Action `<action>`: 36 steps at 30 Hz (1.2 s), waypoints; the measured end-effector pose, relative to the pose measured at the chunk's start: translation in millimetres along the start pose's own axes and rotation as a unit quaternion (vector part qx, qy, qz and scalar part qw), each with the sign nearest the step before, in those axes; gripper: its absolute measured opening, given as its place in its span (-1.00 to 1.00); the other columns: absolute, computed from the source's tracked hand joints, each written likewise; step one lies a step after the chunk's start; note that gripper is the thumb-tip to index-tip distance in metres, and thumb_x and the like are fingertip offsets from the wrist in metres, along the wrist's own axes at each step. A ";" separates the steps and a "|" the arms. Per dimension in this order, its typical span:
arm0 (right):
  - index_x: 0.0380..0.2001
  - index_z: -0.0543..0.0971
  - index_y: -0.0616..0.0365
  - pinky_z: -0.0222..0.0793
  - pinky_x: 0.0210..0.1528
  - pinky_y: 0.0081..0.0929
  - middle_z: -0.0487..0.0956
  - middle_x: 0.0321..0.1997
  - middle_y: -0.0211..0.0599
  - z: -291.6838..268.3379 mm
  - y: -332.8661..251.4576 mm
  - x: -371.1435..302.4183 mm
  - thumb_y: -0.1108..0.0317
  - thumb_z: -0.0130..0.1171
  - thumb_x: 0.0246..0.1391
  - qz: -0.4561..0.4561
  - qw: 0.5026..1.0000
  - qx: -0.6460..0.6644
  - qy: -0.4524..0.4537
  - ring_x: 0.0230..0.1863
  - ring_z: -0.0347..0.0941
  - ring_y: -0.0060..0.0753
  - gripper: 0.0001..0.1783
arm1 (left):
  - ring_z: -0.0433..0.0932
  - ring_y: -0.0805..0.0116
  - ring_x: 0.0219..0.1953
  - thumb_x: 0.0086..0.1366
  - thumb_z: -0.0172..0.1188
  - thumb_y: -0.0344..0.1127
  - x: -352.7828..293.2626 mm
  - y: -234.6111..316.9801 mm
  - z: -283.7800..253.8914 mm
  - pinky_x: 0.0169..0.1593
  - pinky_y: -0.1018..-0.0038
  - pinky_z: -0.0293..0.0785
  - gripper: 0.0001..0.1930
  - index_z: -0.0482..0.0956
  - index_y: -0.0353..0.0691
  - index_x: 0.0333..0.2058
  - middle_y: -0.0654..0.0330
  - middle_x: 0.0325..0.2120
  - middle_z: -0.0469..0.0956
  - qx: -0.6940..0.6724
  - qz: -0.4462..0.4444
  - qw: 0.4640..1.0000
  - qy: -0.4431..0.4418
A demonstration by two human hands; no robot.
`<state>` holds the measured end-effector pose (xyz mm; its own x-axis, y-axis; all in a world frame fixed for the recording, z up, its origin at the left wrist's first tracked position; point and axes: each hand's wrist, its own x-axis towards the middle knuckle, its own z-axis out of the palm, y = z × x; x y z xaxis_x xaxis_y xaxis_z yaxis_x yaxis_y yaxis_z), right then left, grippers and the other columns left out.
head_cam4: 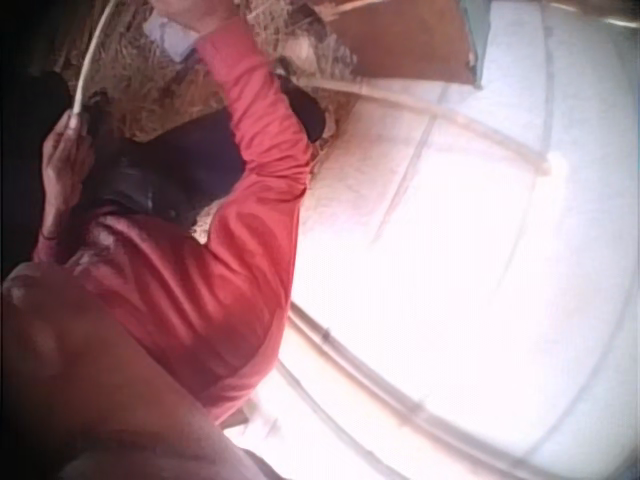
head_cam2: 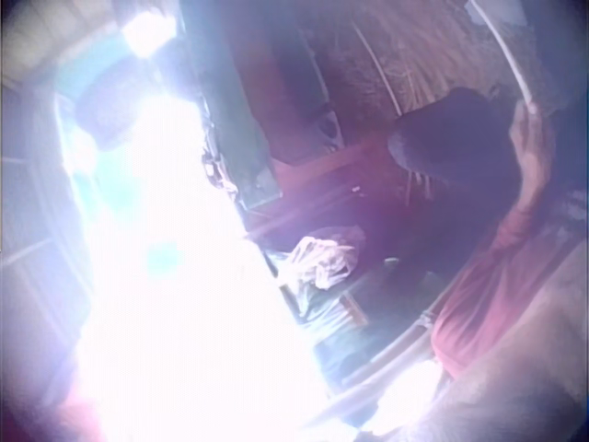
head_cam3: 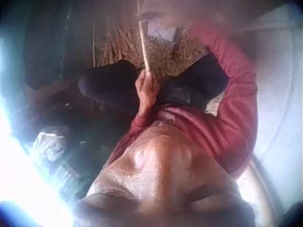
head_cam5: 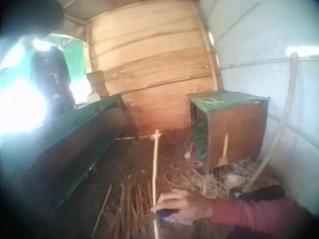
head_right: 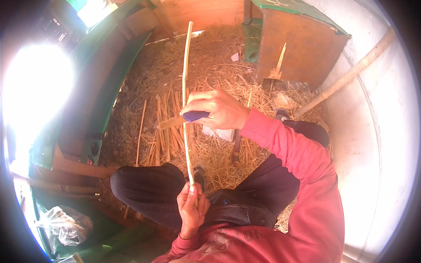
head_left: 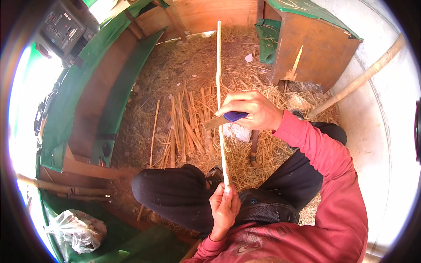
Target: The person sits on the ground and uses a knife to sharpen a long, thin stick. They hold the stick with one hand and scrape the blade along its length to remove the outer layer, creating a pointed tip. The person occasionally switches to a different stick to continue the sharpening process.
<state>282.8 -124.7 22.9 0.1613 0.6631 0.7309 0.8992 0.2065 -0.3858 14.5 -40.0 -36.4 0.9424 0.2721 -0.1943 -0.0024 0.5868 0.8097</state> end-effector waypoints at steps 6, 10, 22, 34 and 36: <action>-0.13 0.61 0.12 0.45 -0.35 -0.37 0.56 -0.32 -0.26 -4.8 -11.6 3.5 0.65 0.13 -0.20 0.036 0.998 -0.019 -0.054 -0.37 0.53 -0.26 -0.54 | -0.01 0.64 -0.87 0.49 -0.12 -0.22 -1.8 7.2 1.7 -0.77 0.62 -0.08 -0.74 0.36 -0.23 -0.36 0.40 -0.84 0.14 -0.046 -0.020 0.999 0.002; -0.20 0.65 0.12 0.45 -0.37 -0.40 0.56 -0.31 -0.29 2.3 -2.3 -2.6 0.43 0.36 -0.12 -0.011 0.999 0.010 -0.036 -0.36 0.53 -0.33 -0.68 | -0.02 0.64 -0.87 0.49 -0.13 -0.19 -0.9 5.6 -2.3 -0.78 0.62 -0.08 -0.74 0.33 -0.21 -0.36 0.39 -0.85 0.13 0.016 -0.014 1.000 -0.002; -0.53 0.64 0.16 0.20 -0.60 -0.49 0.45 -0.69 -0.48 -159.5 77.3 -0.2 0.16 0.27 0.12 0.294 0.768 -0.272 0.500 -0.68 0.32 -0.64 -0.70 | -0.03 0.62 -0.86 0.47 -0.08 -0.15 -33.9 -21.0 -40.7 -0.74 0.60 -0.08 -0.72 0.32 -0.17 -0.41 0.40 -0.85 0.09 -0.043 -0.145 0.987 0.046; -0.31 0.44 0.15 0.36 -0.68 -0.27 0.50 -0.60 -0.27 30.0 -55.7 -18.0 0.26 0.17 0.10 0.077 0.988 -0.064 -0.121 -0.70 0.46 -0.20 -0.79 | -0.05 0.57 -0.92 0.50 -0.32 0.09 19.3 45.6 -6.2 -0.80 0.60 -0.11 -0.58 0.21 -0.06 -0.44 0.35 -0.89 0.09 -0.048 -0.048 0.997 -0.028; -0.30 0.43 0.15 0.36 -0.67 -0.24 0.53 -0.57 -0.26 41.4 -61.6 -25.1 0.30 0.19 0.06 0.082 0.981 -0.097 -0.148 -0.68 0.48 -0.22 -0.78 | -0.06 0.57 -0.92 0.50 -0.33 0.07 21.1 49.3 -1.7 -0.81 0.60 -0.11 -0.57 0.21 -0.07 -0.45 0.34 -0.89 0.09 -0.074 -0.048 0.995 -0.048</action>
<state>206.5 -124.2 5.1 0.2113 0.8612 0.4622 0.9360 -0.0421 -0.3495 33.7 -4.0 -1.5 0.9681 0.1393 -0.2081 0.0471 0.7147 0.6978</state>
